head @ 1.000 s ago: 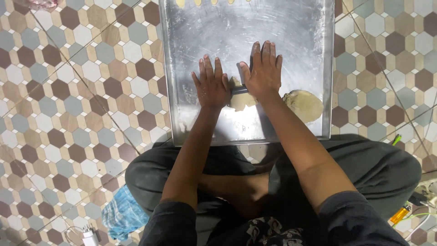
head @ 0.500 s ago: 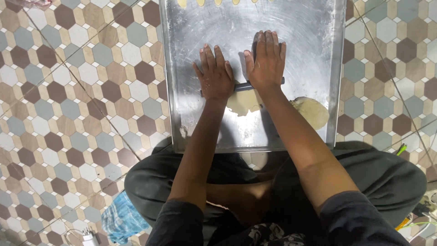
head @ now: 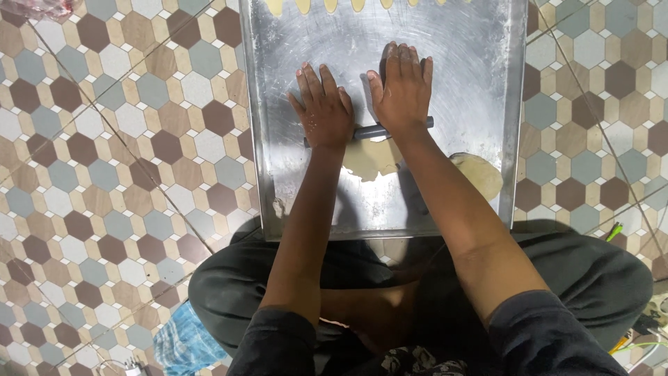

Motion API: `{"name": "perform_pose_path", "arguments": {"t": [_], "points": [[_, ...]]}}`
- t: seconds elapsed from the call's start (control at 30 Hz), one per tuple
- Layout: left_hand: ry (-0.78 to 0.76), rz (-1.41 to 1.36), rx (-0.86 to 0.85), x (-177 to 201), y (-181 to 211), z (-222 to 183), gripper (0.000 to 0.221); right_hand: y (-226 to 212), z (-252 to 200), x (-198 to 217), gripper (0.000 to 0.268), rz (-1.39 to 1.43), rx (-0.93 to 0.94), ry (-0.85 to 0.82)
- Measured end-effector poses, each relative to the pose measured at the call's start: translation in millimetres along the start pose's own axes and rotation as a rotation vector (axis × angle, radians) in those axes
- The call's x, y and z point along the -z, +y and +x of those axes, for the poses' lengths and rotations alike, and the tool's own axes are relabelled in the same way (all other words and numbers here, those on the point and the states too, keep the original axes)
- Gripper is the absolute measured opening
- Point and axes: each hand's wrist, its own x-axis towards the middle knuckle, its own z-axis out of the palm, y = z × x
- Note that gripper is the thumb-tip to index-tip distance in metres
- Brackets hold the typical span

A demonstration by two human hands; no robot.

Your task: Shaping small pieces of dough into triangles on a metal tray using a metal tool

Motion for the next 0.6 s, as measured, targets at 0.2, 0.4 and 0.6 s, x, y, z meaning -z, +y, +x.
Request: {"name": "perform_pose_path", "arguments": {"t": [0.2, 0.4, 0.6], "points": [[0.049, 0.05, 0.006, -10, -1, 0, 0.058, -3, 1, 8, 0.052, 0.067, 0.122, 0.071], [-0.058, -0.076, 0.074, 2, 0, -9, 0.056, -34, -38, 30, 0.053, 0.089, 0.268, -0.045], [0.074, -0.047, -0.02, -7, -3, -44, 0.057, -20, -47, -11, 0.063, -0.131, 0.129, -0.143]]}}
